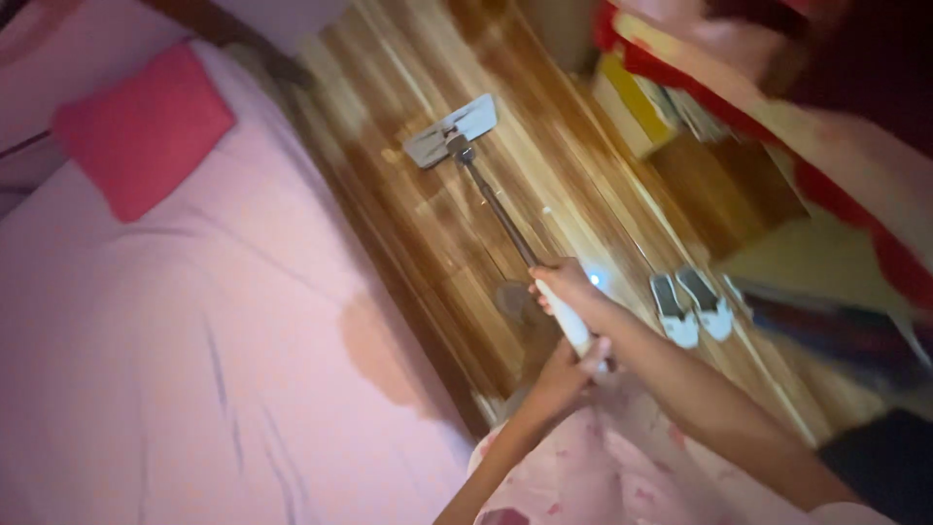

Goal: Mopping the wooden floor in a bedroom area.

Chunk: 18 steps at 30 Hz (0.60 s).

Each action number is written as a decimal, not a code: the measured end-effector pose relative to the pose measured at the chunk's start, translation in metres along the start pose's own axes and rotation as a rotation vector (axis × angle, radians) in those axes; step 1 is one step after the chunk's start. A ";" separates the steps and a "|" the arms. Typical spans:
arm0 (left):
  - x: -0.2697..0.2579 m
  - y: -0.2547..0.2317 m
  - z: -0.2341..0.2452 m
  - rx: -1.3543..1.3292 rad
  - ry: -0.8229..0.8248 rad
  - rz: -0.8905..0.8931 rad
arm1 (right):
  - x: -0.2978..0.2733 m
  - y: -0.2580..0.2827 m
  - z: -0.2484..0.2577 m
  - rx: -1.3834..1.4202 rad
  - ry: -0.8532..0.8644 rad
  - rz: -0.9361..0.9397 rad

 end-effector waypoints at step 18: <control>-0.103 -0.061 0.214 0.417 -0.914 0.053 | 0.084 -0.026 -0.225 -0.684 0.302 0.336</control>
Point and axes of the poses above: each hand's wrist, its own x-axis towards the middle knuckle, its own z-axis out of the back of the hand, y = z × x, the point moved 3 cm from there along x, towards the middle knuckle, and after that the axes turned 7 degrees about -z, right-handed, at the moved point
